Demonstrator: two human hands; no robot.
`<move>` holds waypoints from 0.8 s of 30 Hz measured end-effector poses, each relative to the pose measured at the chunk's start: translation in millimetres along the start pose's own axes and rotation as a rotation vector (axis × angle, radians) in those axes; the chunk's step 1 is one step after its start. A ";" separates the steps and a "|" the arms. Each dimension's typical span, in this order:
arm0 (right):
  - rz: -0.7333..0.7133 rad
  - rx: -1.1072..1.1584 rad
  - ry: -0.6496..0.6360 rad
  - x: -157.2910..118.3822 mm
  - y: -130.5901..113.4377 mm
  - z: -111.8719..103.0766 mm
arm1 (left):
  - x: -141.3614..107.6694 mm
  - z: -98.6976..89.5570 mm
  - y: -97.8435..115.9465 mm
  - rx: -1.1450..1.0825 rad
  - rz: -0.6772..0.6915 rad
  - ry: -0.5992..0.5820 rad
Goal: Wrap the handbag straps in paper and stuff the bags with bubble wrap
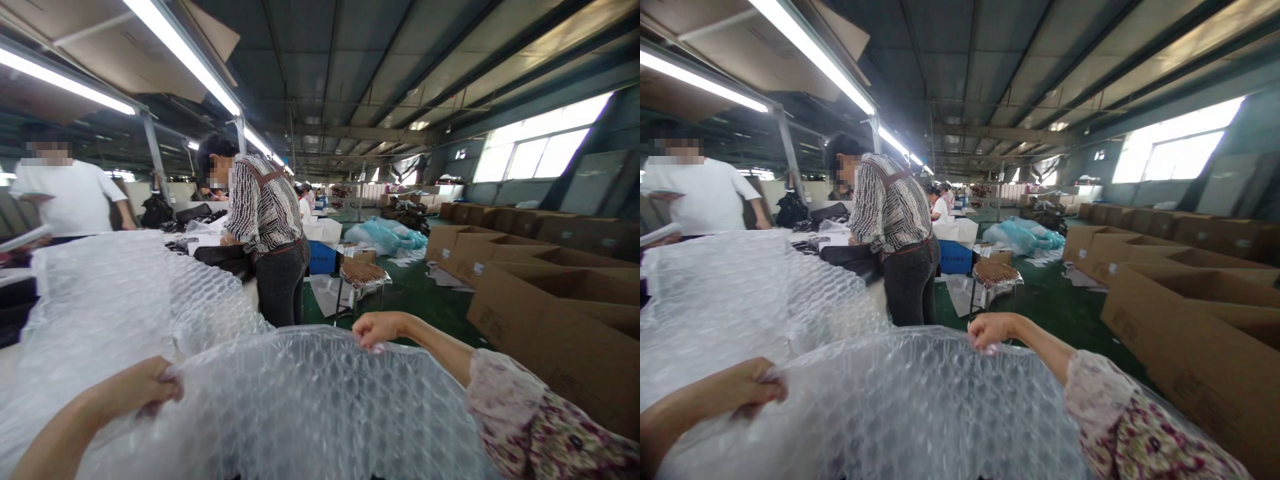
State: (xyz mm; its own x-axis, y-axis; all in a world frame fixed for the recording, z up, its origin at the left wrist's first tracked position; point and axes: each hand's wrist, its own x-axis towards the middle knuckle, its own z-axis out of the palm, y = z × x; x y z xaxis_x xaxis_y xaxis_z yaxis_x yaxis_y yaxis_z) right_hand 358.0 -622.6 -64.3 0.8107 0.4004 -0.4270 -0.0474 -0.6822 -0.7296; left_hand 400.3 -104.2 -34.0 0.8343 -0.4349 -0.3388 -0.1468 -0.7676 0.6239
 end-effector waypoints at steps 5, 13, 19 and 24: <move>0.002 -0.065 -0.132 3.9 -25.0 7.8 | -9.6 6.9 19.9 -0.012 0.005 -0.039; -0.327 -0.164 0.135 50.8 -144.6 99.1 | -6.8 18.9 36.7 -0.041 0.047 -0.086; -0.282 -0.052 0.060 53.3 -119.6 58.7 | -51.2 1.0 56.0 -0.190 0.190 -0.167; -0.180 0.006 0.059 11.2 -77.1 4.6 | -59.4 3.3 55.8 -0.188 0.221 -0.184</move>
State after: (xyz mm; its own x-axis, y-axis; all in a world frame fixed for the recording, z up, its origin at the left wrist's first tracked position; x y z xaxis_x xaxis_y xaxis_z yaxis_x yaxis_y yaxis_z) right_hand 368.1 -562.7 -15.4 0.8390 0.4790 -0.2579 0.0976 -0.5989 -0.7948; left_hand 340.8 -122.8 18.6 0.6807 -0.6718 -0.2921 -0.1979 -0.5526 0.8096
